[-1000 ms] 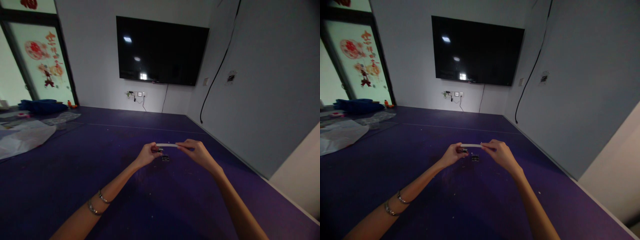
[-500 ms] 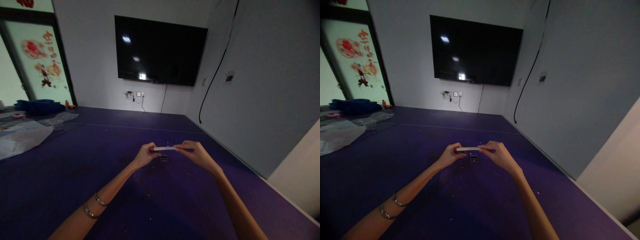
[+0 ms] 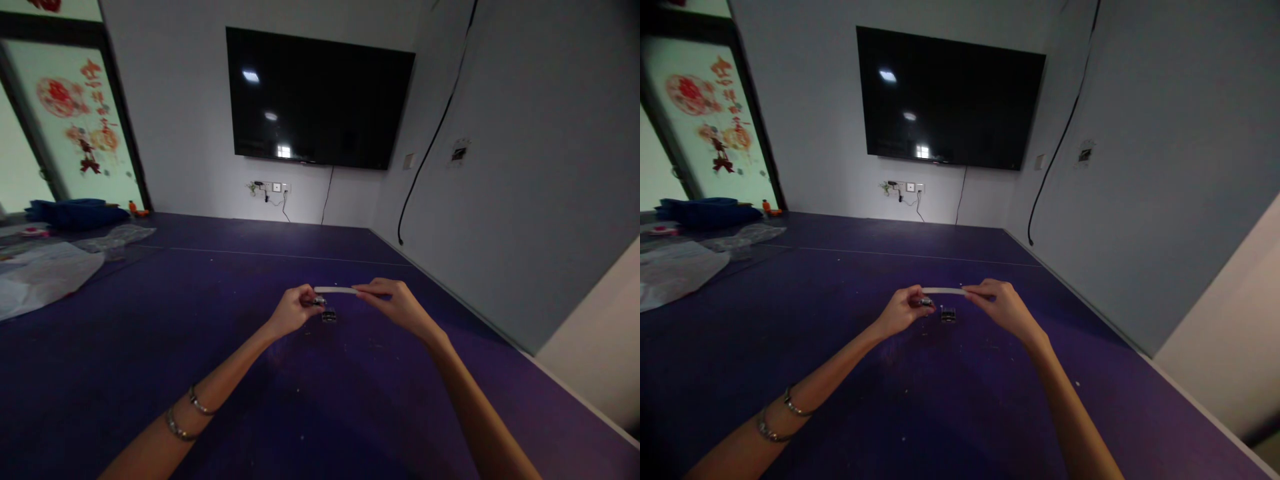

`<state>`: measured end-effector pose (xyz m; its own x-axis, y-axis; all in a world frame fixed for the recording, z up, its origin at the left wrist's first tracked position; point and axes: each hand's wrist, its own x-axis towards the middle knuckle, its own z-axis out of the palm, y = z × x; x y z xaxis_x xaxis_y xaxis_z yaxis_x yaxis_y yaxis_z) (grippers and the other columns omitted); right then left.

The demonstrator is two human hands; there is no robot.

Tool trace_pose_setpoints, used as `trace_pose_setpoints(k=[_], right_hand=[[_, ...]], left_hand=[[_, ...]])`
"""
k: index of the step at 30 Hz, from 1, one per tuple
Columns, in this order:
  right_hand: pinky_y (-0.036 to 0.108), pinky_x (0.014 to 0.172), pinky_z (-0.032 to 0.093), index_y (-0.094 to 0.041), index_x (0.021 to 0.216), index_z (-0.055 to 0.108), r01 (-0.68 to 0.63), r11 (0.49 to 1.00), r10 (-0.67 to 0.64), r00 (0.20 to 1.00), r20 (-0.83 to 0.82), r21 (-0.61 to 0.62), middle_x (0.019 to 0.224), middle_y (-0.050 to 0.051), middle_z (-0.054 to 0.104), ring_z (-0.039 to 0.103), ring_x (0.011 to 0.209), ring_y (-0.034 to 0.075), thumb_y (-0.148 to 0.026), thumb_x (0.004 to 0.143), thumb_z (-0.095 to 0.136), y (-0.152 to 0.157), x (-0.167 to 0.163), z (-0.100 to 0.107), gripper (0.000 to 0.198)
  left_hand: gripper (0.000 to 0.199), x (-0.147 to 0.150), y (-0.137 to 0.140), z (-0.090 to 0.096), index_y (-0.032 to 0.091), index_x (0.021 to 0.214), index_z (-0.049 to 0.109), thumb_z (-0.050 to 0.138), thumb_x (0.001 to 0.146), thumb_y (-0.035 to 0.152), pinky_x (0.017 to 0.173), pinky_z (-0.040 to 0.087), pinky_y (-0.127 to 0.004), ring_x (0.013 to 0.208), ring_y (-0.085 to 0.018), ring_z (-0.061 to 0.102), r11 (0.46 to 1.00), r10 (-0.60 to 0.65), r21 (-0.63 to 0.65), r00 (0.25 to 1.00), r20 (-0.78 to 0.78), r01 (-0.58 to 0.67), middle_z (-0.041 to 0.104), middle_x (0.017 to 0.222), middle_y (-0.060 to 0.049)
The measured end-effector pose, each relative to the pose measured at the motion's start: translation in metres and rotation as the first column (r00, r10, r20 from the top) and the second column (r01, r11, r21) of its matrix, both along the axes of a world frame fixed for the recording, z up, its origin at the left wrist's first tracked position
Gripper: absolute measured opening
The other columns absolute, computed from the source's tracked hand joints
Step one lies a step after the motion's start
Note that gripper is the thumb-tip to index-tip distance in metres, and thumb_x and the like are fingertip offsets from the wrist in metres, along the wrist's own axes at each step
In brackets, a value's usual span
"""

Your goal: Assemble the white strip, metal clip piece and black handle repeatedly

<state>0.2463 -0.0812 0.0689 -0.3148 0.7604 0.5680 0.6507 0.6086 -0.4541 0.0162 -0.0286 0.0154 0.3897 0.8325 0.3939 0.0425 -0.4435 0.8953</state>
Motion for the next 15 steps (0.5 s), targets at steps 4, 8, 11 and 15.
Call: trace_pose_setpoints(k=[4, 8, 11, 15], right_hand=[[0.028, 0.064, 0.046, -0.025, 0.098, 0.069, -0.038, 0.999, 0.038, 0.999, -0.005, -0.027, 0.082, 0.005, 0.068, 0.060, 0.072, 0.016, -0.040, 0.081, 0.054, -0.0004, 0.0015, 0.0011, 0.027], [0.028, 0.067, 0.047, -0.025, 0.098, 0.069, -0.059, 0.997, 0.058, 0.998, -0.003, -0.054, 0.083, 0.005, 0.068, 0.061, 0.075, 0.017, -0.039, 0.081, 0.054, -0.0020, 0.0004, 0.0028, 0.027], [0.028, 0.068, 0.046, -0.025, 0.098, 0.069, -0.019, 0.999, 0.019, 1.000, -0.019, -0.037, 0.083, 0.005, 0.068, 0.061, 0.075, 0.017, -0.038, 0.081, 0.054, -0.0021, 0.0005, 0.0028, 0.026], [0.028, 0.068, 0.047, -0.025, 0.097, 0.069, -0.059, 0.996, 0.059, 0.998, -0.008, -0.060, 0.084, 0.005, 0.068, 0.061, 0.076, 0.017, -0.040, 0.080, 0.054, -0.0024, 0.0008, 0.0035, 0.027]], left_hand=[[0.023, 0.0001, -0.0003, 0.0000, 0.016, 0.065, 0.047, 0.070, 0.061, 0.018, 0.062, 0.046, -0.026, 0.064, -0.013, 0.060, 1.000, -0.012, 0.003, 1.000, -0.004, 0.012, 0.064, 0.067, 0.001], [0.024, 0.0000, -0.0019, 0.0016, 0.016, 0.065, 0.048, 0.071, 0.061, 0.020, 0.062, 0.046, -0.025, 0.063, -0.013, 0.060, 1.000, -0.013, 0.013, 1.000, -0.009, 0.013, 0.063, 0.065, 0.001], [0.026, -0.0002, -0.0023, 0.0015, 0.016, 0.064, 0.046, 0.072, 0.060, 0.019, 0.062, 0.046, -0.025, 0.064, -0.013, 0.060, 1.000, 0.002, 0.019, 1.000, -0.008, -0.001, 0.062, 0.065, 0.002], [0.024, -0.0010, -0.0026, 0.0019, 0.016, 0.065, 0.048, 0.071, 0.062, 0.021, 0.058, 0.044, -0.023, 0.061, -0.012, 0.059, 0.999, 0.013, 0.051, 0.999, -0.043, -0.011, 0.062, 0.063, 0.001]])
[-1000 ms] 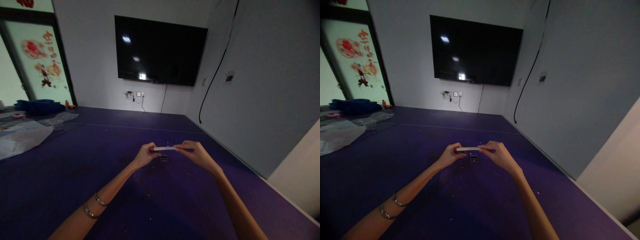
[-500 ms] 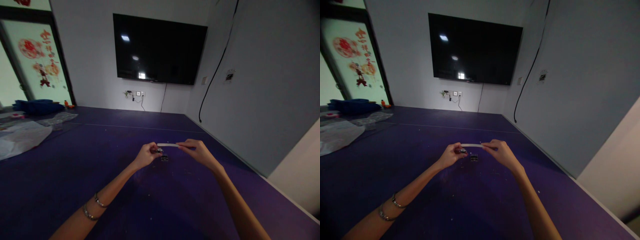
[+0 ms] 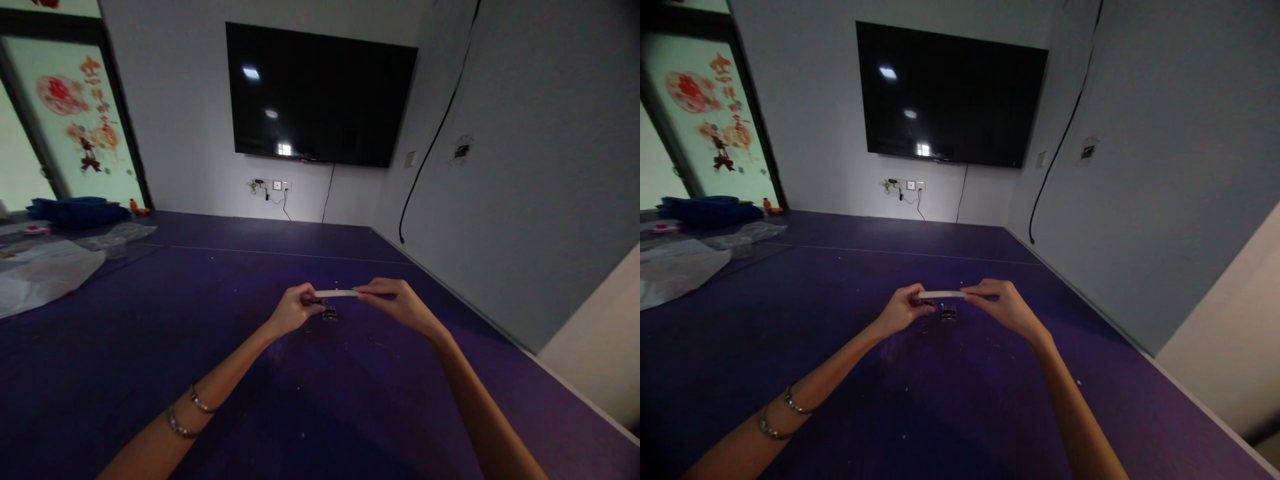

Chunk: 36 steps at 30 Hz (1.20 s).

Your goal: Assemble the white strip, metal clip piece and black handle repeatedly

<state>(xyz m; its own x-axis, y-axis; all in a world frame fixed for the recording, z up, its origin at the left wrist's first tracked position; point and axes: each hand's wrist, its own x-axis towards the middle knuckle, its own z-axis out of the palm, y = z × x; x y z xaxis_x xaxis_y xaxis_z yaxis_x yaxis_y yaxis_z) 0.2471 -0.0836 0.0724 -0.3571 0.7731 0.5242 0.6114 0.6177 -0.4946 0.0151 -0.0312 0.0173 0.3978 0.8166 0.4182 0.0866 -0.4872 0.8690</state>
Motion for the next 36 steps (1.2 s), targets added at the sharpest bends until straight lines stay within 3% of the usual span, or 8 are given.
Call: trace_pose_setpoints(k=[8, 13, 18, 24, 29, 36], right_hand=[[0.028, 0.065, 0.047, -0.024, 0.097, 0.069, 0.067, 0.996, -0.067, 0.998, -0.004, 0.052, 0.081, 0.005, 0.068, 0.061, 0.072, 0.017, -0.040, 0.081, 0.053, 0.0024, 0.0035, -0.0021, 0.028], [0.028, 0.065, 0.047, -0.025, 0.097, 0.069, 0.003, 0.999, -0.004, 1.000, 0.027, 0.039, 0.083, 0.005, 0.068, 0.061, 0.074, 0.017, -0.040, 0.080, 0.054, 0.0003, 0.0028, 0.0000, 0.027], [0.028, 0.065, 0.046, -0.025, 0.097, 0.069, 0.062, 0.996, -0.063, 0.998, 0.017, 0.061, 0.080, 0.005, 0.068, 0.061, 0.071, 0.016, -0.039, 0.081, 0.054, 0.0000, 0.0032, 0.0011, 0.026], [0.027, 0.065, 0.047, -0.026, 0.096, 0.070, -0.002, 1.000, 0.001, 1.000, 0.022, 0.016, 0.083, 0.004, 0.068, 0.061, 0.073, 0.016, -0.040, 0.079, 0.056, 0.0016, 0.0035, -0.0002, 0.026], [0.028, 0.067, 0.047, -0.025, 0.097, 0.069, 0.048, 0.998, -0.048, 0.999, -0.001, 0.039, 0.083, 0.005, 0.068, 0.061, 0.074, 0.017, -0.040, 0.080, 0.055, 0.0047, 0.0064, -0.0027, 0.027], [0.029, 0.066, 0.046, -0.025, 0.097, 0.070, -0.001, 1.000, 0.001, 1.000, -0.014, -0.006, 0.083, 0.005, 0.068, 0.060, 0.075, 0.017, -0.042, 0.079, 0.056, 0.0056, 0.0079, -0.0035, 0.028]], left_hand=[[0.026, 0.0001, 0.0014, -0.0013, 0.016, 0.064, 0.046, 0.071, 0.061, 0.021, 0.062, 0.047, -0.025, 0.066, -0.013, 0.061, 1.000, 0.004, -0.021, 1.000, 0.020, -0.003, 0.064, 0.068, 0.001], [0.022, -0.0010, 0.0022, -0.0026, 0.016, 0.067, 0.048, 0.070, 0.064, 0.020, 0.062, 0.046, -0.026, 0.065, -0.013, 0.061, 1.000, -0.013, -0.008, 1.000, 0.010, 0.013, 0.065, 0.068, 0.000], [0.024, -0.0006, 0.0006, -0.0011, 0.016, 0.065, 0.047, 0.071, 0.061, 0.017, 0.065, 0.047, -0.027, 0.067, -0.014, 0.062, 0.999, -0.015, -0.036, 0.999, 0.044, 0.016, 0.065, 0.070, 0.000], [0.023, 0.0003, 0.0000, -0.0020, 0.016, 0.066, 0.048, 0.070, 0.063, 0.019, 0.063, 0.047, -0.026, 0.065, -0.014, 0.062, 0.999, -0.033, -0.020, 0.999, 0.028, 0.033, 0.065, 0.069, -0.001], [0.026, 0.0011, 0.0000, -0.0023, 0.016, 0.065, 0.047, 0.072, 0.061, 0.020, 0.064, 0.048, -0.026, 0.067, -0.013, 0.062, 1.000, -0.013, -0.021, 0.999, 0.031, 0.014, 0.065, 0.069, 0.000], [0.022, -0.0006, 0.0004, -0.0019, 0.015, 0.067, 0.049, 0.070, 0.062, 0.018, 0.062, 0.047, -0.025, 0.065, -0.013, 0.062, 1.000, -0.014, -0.010, 0.999, 0.036, 0.015, 0.066, 0.069, -0.001]])
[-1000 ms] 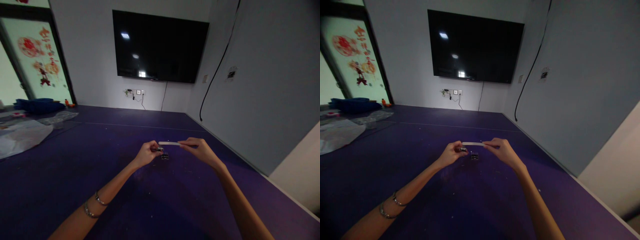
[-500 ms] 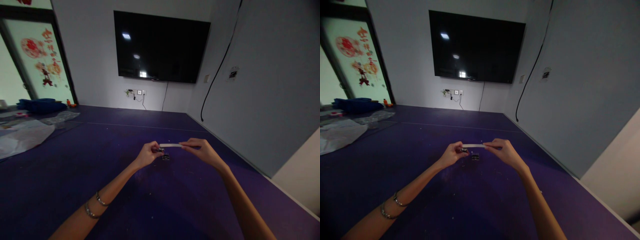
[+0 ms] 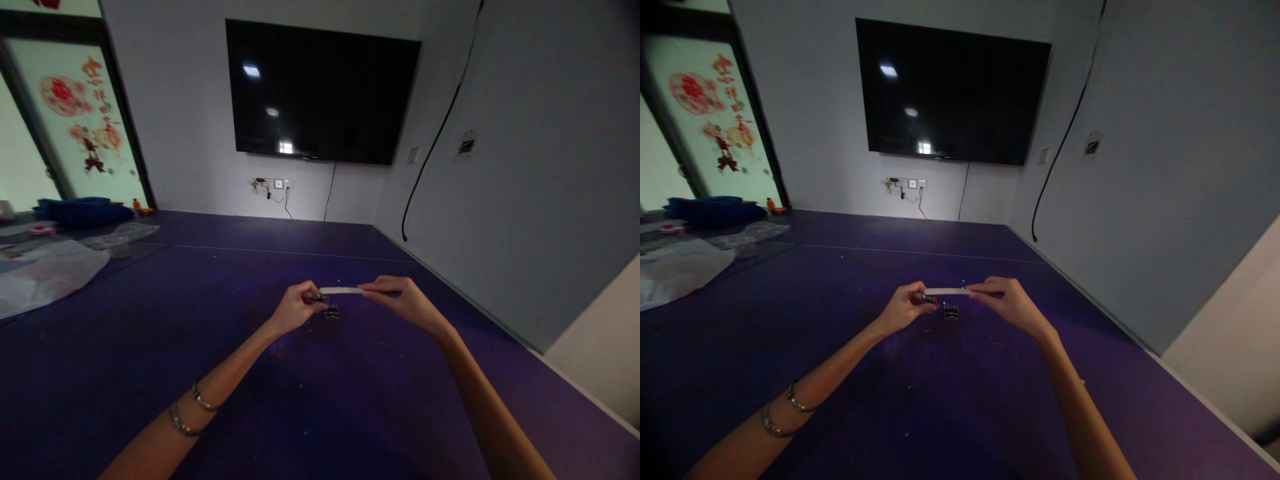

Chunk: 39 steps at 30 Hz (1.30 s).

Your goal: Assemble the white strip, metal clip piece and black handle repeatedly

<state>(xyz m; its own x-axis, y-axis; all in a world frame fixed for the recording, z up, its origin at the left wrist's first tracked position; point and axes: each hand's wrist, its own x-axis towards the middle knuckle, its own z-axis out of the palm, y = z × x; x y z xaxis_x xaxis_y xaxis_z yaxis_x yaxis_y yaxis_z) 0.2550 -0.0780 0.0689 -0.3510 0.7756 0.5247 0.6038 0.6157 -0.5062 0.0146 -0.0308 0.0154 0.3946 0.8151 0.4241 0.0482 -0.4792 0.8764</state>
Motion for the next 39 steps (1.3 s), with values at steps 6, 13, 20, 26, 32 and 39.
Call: trace_pose_setpoints(k=[6, 13, 20, 26, 32, 39], right_hand=[[0.028, 0.064, 0.046, -0.024, 0.096, 0.070, -0.011, 0.999, 0.010, 1.000, -0.017, -0.047, 0.083, 0.006, 0.067, 0.060, 0.074, 0.017, -0.042, 0.078, 0.057, 0.0010, 0.0038, 0.0003, 0.029], [0.028, 0.063, 0.044, -0.024, 0.096, 0.070, 0.011, 0.998, -0.013, 0.999, -0.036, -0.060, 0.082, 0.005, 0.066, 0.059, 0.074, 0.017, -0.040, 0.077, 0.058, 0.0047, 0.0080, -0.0021, 0.027], [0.027, 0.064, 0.044, -0.024, 0.095, 0.070, -0.021, 0.995, 0.017, 0.999, -0.047, -0.097, 0.083, 0.005, 0.066, 0.058, 0.075, 0.016, -0.039, 0.076, 0.060, 0.0066, 0.0104, -0.0039, 0.027], [0.027, 0.063, 0.043, -0.023, 0.094, 0.071, -0.046, 0.993, 0.041, 0.998, -0.045, -0.113, 0.081, 0.005, 0.066, 0.058, 0.074, 0.016, -0.040, 0.076, 0.059, 0.0053, 0.0089, -0.0032, 0.027], [0.027, 0.062, 0.043, -0.024, 0.094, 0.071, 0.002, 0.995, -0.008, 0.998, -0.055, -0.097, 0.082, 0.005, 0.066, 0.058, 0.074, 0.017, -0.040, 0.076, 0.059, 0.0052, 0.0089, -0.0033, 0.027], [0.027, 0.062, 0.044, -0.023, 0.095, 0.070, -0.011, 0.995, 0.006, 0.998, -0.054, -0.103, 0.080, 0.005, 0.066, 0.058, 0.073, 0.016, -0.042, 0.076, 0.058, 0.0054, 0.0083, -0.0031, 0.028]], left_hand=[[0.022, 0.0004, -0.0017, 0.0033, 0.015, 0.065, 0.049, 0.070, 0.061, 0.016, 0.064, 0.048, -0.026, 0.065, -0.013, 0.062, 1.000, -0.005, -0.004, 1.000, 0.005, 0.005, 0.066, 0.068, 0.000], [0.018, 0.0004, -0.0034, 0.0045, 0.015, 0.066, 0.051, 0.069, 0.063, 0.015, 0.064, 0.047, -0.026, 0.067, -0.013, 0.063, 1.000, -0.007, -0.014, 1.000, 0.017, 0.008, 0.067, 0.071, -0.002], [0.017, 0.0004, -0.0018, 0.0029, 0.014, 0.067, 0.052, 0.068, 0.063, 0.014, 0.061, 0.046, -0.024, 0.065, -0.012, 0.062, 1.000, -0.012, -0.019, 1.000, 0.006, 0.012, 0.067, 0.069, -0.001], [0.018, 0.0013, -0.0015, 0.0014, 0.015, 0.067, 0.051, 0.068, 0.062, 0.014, 0.060, 0.046, -0.024, 0.063, -0.011, 0.062, 1.000, -0.007, -0.027, 1.000, -0.005, 0.007, 0.067, 0.068, 0.000], [0.018, 0.0014, -0.0036, 0.0025, 0.015, 0.067, 0.051, 0.068, 0.063, 0.015, 0.063, 0.047, -0.025, 0.066, -0.012, 0.062, 0.999, -0.023, -0.029, 0.999, 0.024, 0.024, 0.067, 0.070, -0.001], [0.019, 0.0023, -0.0027, 0.0018, 0.015, 0.067, 0.051, 0.069, 0.063, 0.016, 0.065, 0.048, -0.026, 0.066, -0.012, 0.063, 1.000, -0.008, -0.020, 1.000, 0.008, 0.008, 0.067, 0.069, -0.001]])
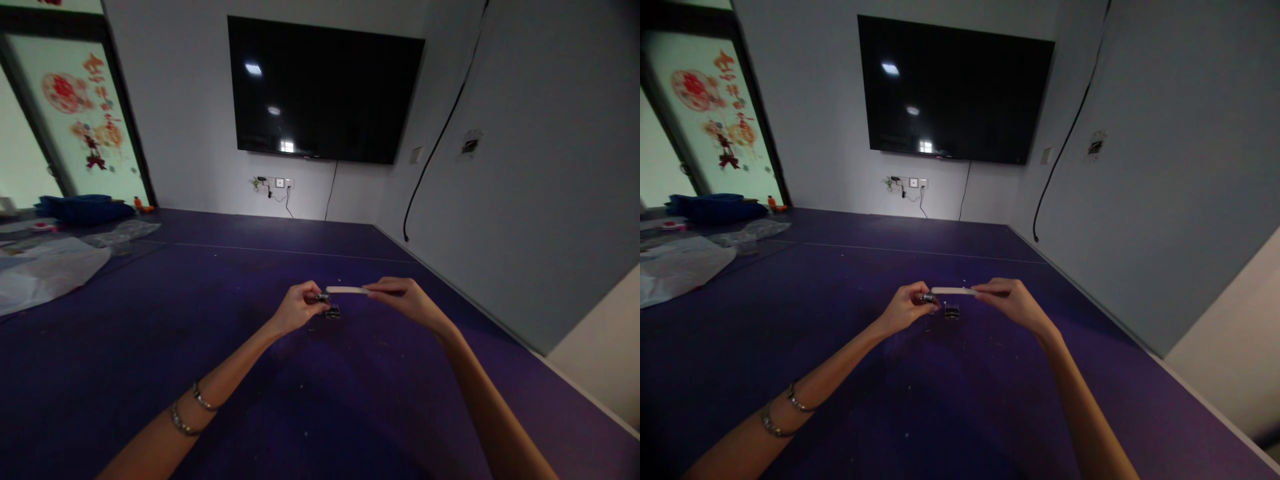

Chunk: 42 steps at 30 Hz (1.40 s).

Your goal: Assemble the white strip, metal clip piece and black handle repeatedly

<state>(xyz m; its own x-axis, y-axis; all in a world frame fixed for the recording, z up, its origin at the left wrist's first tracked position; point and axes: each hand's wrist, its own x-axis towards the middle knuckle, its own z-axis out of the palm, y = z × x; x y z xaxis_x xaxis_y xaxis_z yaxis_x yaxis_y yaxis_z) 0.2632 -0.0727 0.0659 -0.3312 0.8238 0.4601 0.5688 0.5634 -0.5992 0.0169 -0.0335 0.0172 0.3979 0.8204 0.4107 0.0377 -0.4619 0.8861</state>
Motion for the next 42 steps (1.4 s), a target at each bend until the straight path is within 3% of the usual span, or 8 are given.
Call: trace_pose_setpoints(k=[6, 12, 16, 22, 27, 32, 38, 42], right_hand=[[0.028, 0.064, 0.044, -0.024, 0.095, 0.070, -0.051, 0.999, 0.052, 0.998, 0.025, -0.014, 0.083, 0.005, 0.066, 0.059, 0.074, 0.017, -0.041, 0.077, 0.058, -0.003, -0.004, 0.002, 0.028], [0.029, 0.064, 0.044, -0.025, 0.095, 0.070, 0.033, 0.999, -0.034, 0.999, 0.017, 0.041, 0.081, 0.005, 0.066, 0.059, 0.072, 0.017, -0.042, 0.078, 0.057, -0.007, -0.007, 0.005, 0.028], [0.027, 0.063, 0.043, -0.025, 0.095, 0.070, -0.031, 0.999, 0.030, 0.999, 0.046, 0.029, 0.080, 0.005, 0.066, 0.058, 0.072, 0.016, -0.040, 0.077, 0.058, -0.010, -0.009, 0.008, 0.026], [0.026, 0.057, 0.041, -0.024, 0.094, 0.071, 0.058, 0.996, -0.060, 0.998, 0.037, 0.063, 0.076, 0.004, 0.065, 0.056, 0.065, 0.014, -0.041, 0.078, 0.057, -0.013, -0.011, 0.009, 0.027], [0.026, 0.054, 0.040, -0.024, 0.095, 0.070, -0.024, 0.999, 0.021, 0.997, 0.074, 0.043, 0.074, 0.004, 0.064, 0.055, 0.064, 0.014, -0.043, 0.078, 0.056, -0.016, -0.013, 0.012, 0.029], [0.026, 0.055, 0.040, -0.025, 0.094, 0.071, 0.058, 0.996, -0.062, 0.996, 0.066, 0.073, 0.076, 0.004, 0.065, 0.054, 0.062, 0.013, -0.041, 0.078, 0.056, -0.018, -0.016, 0.013, 0.027], [0.025, 0.055, 0.041, -0.026, 0.095, 0.070, 0.012, 0.998, -0.018, 0.996, 0.086, 0.065, 0.076, 0.004, 0.065, 0.055, 0.062, 0.014, -0.041, 0.077, 0.057, -0.020, -0.019, 0.014, 0.027], [0.026, 0.056, 0.042, -0.027, 0.094, 0.071, 0.100, 0.990, -0.112, 0.987, 0.116, 0.102, 0.078, 0.004, 0.066, 0.057, 0.064, 0.015, -0.041, 0.078, 0.057, -0.019, -0.015, 0.012, 0.026]], left_hand=[[0.021, 0.001, 0.000, -0.001, 0.015, 0.066, 0.050, 0.070, 0.061, 0.017, 0.061, 0.047, -0.025, 0.064, -0.013, 0.062, 1.000, 0.007, -0.006, 1.000, -0.021, -0.007, 0.066, 0.066, 0.000], [0.025, 0.002, 0.000, -0.004, 0.015, 0.065, 0.047, 0.071, 0.060, 0.016, 0.065, 0.048, -0.026, 0.066, -0.013, 0.062, 0.999, -0.028, -0.045, 0.999, 0.039, 0.030, 0.067, 0.071, -0.001], [0.022, 0.002, 0.000, -0.004, 0.015, 0.067, 0.049, 0.070, 0.062, 0.017, 0.062, 0.047, -0.026, 0.065, -0.013, 0.062, 0.999, -0.026, -0.024, 1.000, -0.003, 0.026, 0.066, 0.069, -0.001], [0.026, 0.002, 0.000, -0.003, 0.015, 0.066, 0.046, 0.071, 0.061, 0.016, 0.064, 0.047, -0.026, 0.066, -0.013, 0.062, 0.997, -0.033, -0.065, 0.999, 0.032, 0.035, 0.066, 0.070, -0.001], [0.024, 0.002, 0.001, -0.006, 0.015, 0.066, 0.049, 0.071, 0.061, 0.018, 0.062, 0.047, -0.025, 0.065, -0.013, 0.062, 0.997, -0.045, -0.065, 0.999, 0.025, 0.047, 0.065, 0.066, 0.000], [0.024, 0.002, 0.004, -0.009, 0.015, 0.068, 0.049, 0.072, 0.061, 0.019, 0.063, 0.048, -0.025, 0.066, -0.013, 0.062, 0.999, -0.014, -0.048, 1.000, 0.015, 0.015, 0.065, 0.068, 0.000], [0.024, 0.003, 0.002, -0.006, 0.015, 0.068, 0.049, 0.071, 0.061, 0.020, 0.063, 0.048, -0.025, 0.065, -0.012, 0.062, 0.997, -0.044, -0.060, 0.999, 0.022, 0.045, 0.064, 0.067, 0.001], [0.024, 0.002, 0.003, -0.007, 0.015, 0.067, 0.047, 0.071, 0.061, 0.018, 0.063, 0.047, -0.025, 0.067, -0.013, 0.062, 0.999, -0.018, -0.048, 1.000, 0.001, 0.018, 0.064, 0.069, 0.000]])
